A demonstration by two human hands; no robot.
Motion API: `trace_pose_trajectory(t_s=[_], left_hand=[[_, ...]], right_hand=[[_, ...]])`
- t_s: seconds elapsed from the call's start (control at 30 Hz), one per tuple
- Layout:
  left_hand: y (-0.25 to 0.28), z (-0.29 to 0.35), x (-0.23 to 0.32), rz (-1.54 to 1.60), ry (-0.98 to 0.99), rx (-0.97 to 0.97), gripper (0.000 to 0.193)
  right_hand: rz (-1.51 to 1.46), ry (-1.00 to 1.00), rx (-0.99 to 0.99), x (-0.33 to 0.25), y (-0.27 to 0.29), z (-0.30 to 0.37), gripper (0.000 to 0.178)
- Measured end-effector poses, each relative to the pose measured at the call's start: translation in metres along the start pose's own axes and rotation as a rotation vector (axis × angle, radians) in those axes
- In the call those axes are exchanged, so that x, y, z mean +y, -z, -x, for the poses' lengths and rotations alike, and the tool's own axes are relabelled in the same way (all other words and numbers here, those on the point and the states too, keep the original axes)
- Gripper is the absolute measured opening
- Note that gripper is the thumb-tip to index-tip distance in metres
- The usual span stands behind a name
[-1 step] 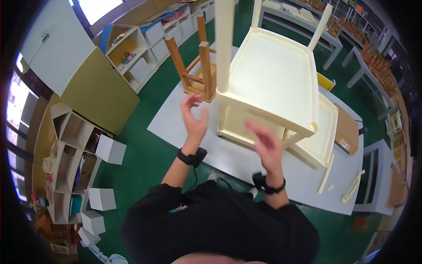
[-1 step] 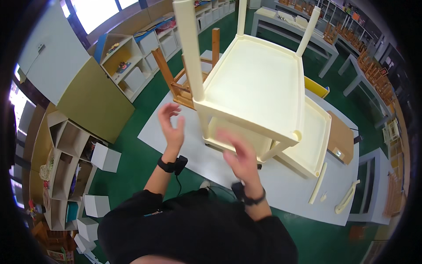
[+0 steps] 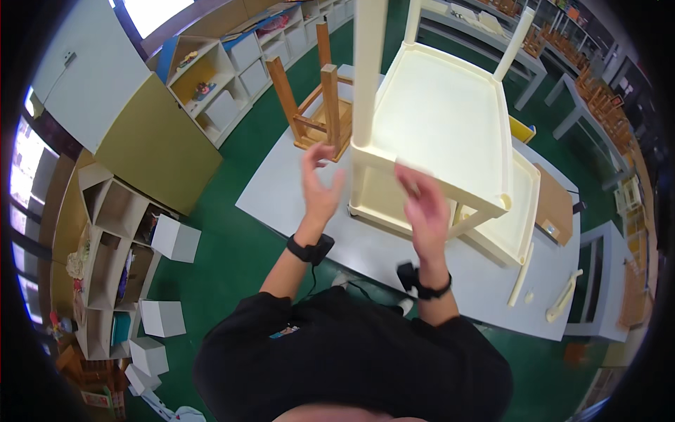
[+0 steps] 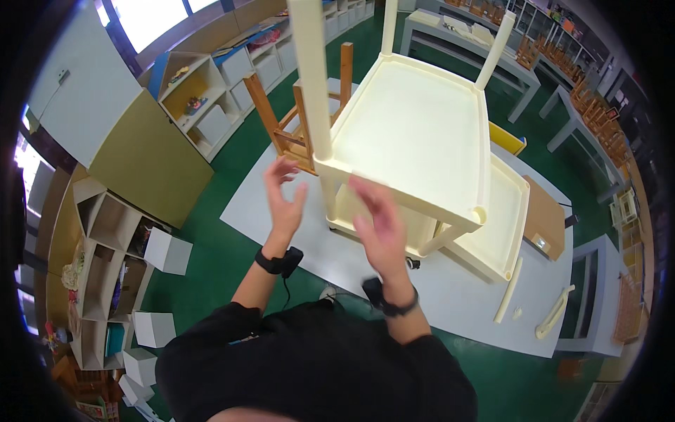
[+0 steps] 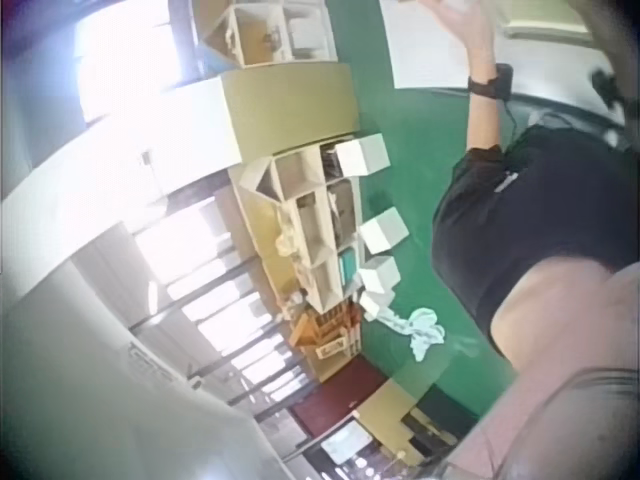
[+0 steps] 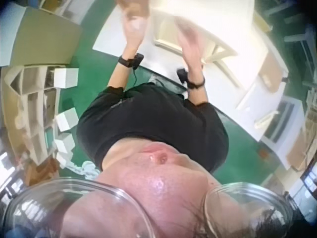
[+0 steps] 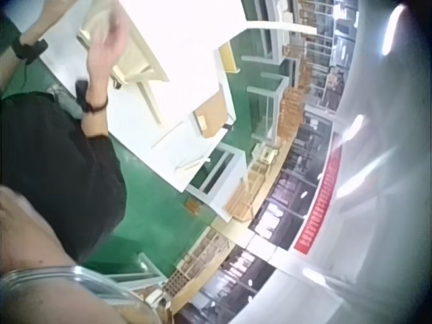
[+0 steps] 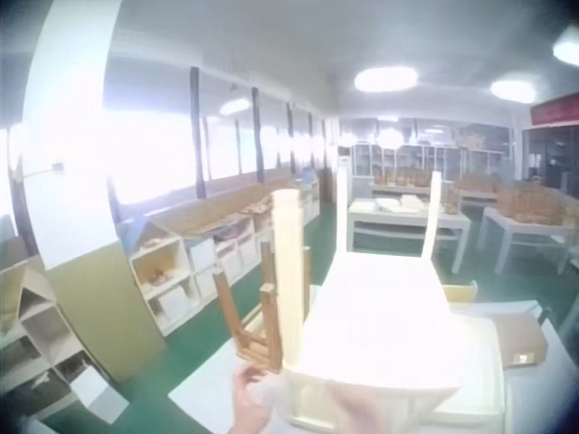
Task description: The recorder assembles a multi-tier plastic utility cart by attaching legs and wheels to trays.
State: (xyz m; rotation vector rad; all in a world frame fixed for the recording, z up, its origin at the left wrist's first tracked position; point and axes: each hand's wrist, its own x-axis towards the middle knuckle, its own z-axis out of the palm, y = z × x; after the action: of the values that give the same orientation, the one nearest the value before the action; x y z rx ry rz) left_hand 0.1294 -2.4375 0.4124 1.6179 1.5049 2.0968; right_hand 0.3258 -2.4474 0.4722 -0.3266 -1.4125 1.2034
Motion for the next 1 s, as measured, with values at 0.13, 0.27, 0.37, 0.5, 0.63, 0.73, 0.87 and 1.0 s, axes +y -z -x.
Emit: trace_pose_trajectory(t_s=[0.13, 0.27, 0.37, 0.5, 0.63, 0.73, 0.87, 1.0], left_hand=[[-0.017, -0.024, 0.012, 0.039, 0.176, -0.347, 0.074], [-0.034, -0.038, -0.014, 0.227, 0.237, -0.444, 0.073], [-0.047, -0.035, -0.024, 0.358, 0.248, -0.413, 0.067], [-0.051, -0.03, -0.015, 0.385, 0.302, -0.301, 0.062], [-0.049, -0.029, -0.008, 0.445, 0.276, -0.267, 0.058], [-0.046, -0.029, -0.004, 0.435, 0.297, -0.252, 0.054], [-0.052, -0.024, -0.006, 0.368, 0.267, -0.235, 0.05], [-0.064, -0.014, -0.038, 0.41, 0.199, -0.147, 0.055]], right_hand=[[0.172, 0.037, 0.17, 0.02, -0.067, -0.078, 0.069], [0.269, -0.039, 0.207, 0.042, -0.085, -0.097, 0.068], [0.34, -0.112, 0.34, 0.039, -0.096, -0.109, 0.052], [0.361, -0.125, 0.457, 0.039, -0.102, -0.115, 0.03], [0.398, -0.17, 0.522, 0.034, -0.106, -0.118, 0.024], [0.395, -0.173, 0.543, 0.038, -0.105, -0.118, 0.025], [0.302, -0.142, 0.561, 0.036, -0.1, -0.117, 0.024], [0.158, -0.226, 0.461, 0.032, -0.099, -0.125, 0.015]])
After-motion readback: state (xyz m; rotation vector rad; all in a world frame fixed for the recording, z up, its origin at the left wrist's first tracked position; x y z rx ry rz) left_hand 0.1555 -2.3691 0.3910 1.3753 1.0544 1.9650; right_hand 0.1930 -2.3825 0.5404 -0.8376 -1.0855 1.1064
